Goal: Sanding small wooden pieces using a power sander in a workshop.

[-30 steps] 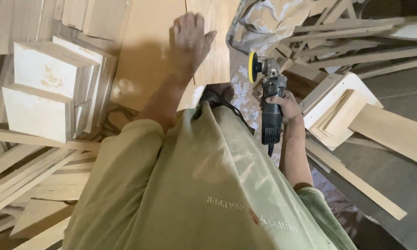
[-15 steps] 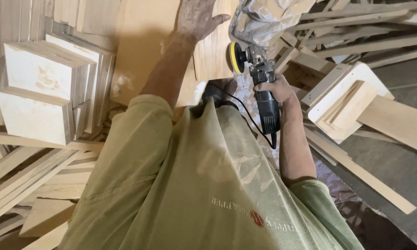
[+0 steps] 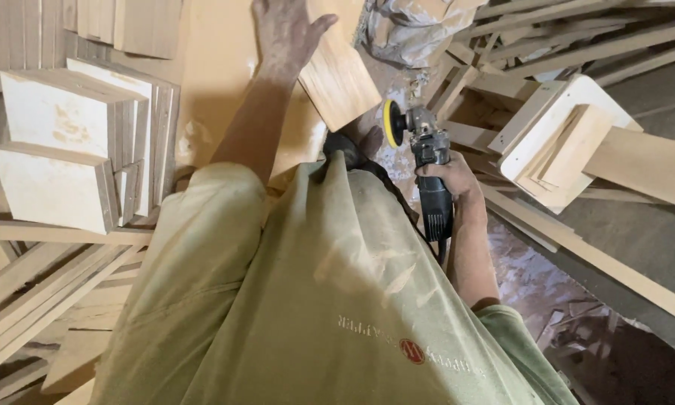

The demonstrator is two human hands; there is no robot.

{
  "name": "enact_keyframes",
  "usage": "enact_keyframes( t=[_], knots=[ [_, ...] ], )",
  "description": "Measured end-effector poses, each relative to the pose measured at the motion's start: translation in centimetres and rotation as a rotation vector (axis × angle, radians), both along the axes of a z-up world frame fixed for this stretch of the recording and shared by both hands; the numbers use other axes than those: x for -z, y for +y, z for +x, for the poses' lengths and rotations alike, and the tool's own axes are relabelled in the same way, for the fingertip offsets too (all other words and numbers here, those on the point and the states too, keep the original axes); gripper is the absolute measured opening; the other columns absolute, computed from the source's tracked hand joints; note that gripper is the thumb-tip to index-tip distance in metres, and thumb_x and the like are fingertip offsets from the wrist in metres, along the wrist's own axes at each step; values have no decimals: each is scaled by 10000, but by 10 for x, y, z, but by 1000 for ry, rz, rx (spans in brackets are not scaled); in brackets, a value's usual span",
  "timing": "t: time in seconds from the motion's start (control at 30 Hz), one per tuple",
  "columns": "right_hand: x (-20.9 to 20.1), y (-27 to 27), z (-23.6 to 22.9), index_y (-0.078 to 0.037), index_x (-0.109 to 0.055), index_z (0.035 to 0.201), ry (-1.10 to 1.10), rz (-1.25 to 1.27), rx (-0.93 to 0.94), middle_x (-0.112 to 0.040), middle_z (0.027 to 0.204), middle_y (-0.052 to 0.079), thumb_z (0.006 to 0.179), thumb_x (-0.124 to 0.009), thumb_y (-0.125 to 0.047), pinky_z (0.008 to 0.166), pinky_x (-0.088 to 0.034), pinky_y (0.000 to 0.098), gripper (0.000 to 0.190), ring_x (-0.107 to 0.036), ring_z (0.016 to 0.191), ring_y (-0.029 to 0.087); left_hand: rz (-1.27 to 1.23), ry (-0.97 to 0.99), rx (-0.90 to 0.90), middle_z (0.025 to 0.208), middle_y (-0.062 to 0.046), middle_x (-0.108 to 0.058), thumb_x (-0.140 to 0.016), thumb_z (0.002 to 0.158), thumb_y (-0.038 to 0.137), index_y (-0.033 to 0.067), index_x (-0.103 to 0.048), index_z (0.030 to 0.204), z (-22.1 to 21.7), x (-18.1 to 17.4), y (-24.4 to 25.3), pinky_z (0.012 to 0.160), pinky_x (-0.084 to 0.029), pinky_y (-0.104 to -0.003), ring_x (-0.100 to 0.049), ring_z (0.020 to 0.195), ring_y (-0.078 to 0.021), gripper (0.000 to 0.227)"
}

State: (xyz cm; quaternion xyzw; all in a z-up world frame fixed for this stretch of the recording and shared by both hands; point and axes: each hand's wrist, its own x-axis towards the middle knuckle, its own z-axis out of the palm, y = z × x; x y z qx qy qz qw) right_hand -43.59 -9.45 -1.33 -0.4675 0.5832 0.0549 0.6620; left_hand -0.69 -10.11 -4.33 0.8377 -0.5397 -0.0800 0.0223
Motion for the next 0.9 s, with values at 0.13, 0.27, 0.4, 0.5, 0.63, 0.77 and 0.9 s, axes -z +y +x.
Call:
enact_keyframes(
  t=[0.13,0.27,0.4,0.5,0.63,0.77,0.9],
  knots=[
    [-13,-8,-6,-62,-685,1077,13,-63,4,-745,969,113,711,-785,-287,699,-599,362,441,-718,768,235,74,-209,-177,1179,-79,-593,-459,1070,884,67,-485,1445,-2,33,38,825,-480,-399,-542,1033,-256,899],
    [-19,-24,2,-84,-629,1200,-48,-70,23,-728,1040,96,715,-779,-361,740,-628,347,578,-705,823,216,82,-111,-288,1124,-91,-601,-529,1029,849,58,-555,1331,-13,41,59,827,-525,-421,-569,990,-259,847],
    [-23,-37,20,-107,-679,1079,3,-133,0,-754,971,80,776,-761,-352,734,-605,327,398,-720,793,202,-75,-137,-366,1038,-76,-601,-731,919,838,88,-579,1170,-18,50,69,698,-608,-397,-618,918,-250,806],
    [-23,-51,34,-98,-694,1033,11,-126,51,-752,939,85,768,-770,-311,714,-608,329,348,-714,762,204,-53,-110,-353,1099,-91,-579,-719,950,849,114,-495,1372,-19,54,71,689,-622,-393,-613,948,-251,876],
    [-37,-65,58,-62,-676,1088,-82,-96,63,-791,995,120,800,-758,-232,782,-667,344,345,-783,836,228,-124,-222,-262,1101,-90,-539,-644,1005,818,265,-526,1530,-22,48,78,665,-599,-407,-605,930,-273,772],
    [-60,-65,80,-57,-632,1103,-54,-82,39,-794,970,141,828,-739,-160,739,-661,352,313,-780,780,241,20,-141,-282,1158,-106,-515,-596,1006,858,286,-464,1571,-15,59,70,684,-621,-408,-598,975,-273,815],
    [-60,-45,70,-92,-631,1123,17,-127,-86,-773,993,73,813,-734,-212,759,-657,303,348,-758,808,159,49,-123,-258,1214,-109,-505,-596,1044,830,242,-417,1588,-14,58,68,716,-636,-417,-593,1026,-276,821]
  ],
)
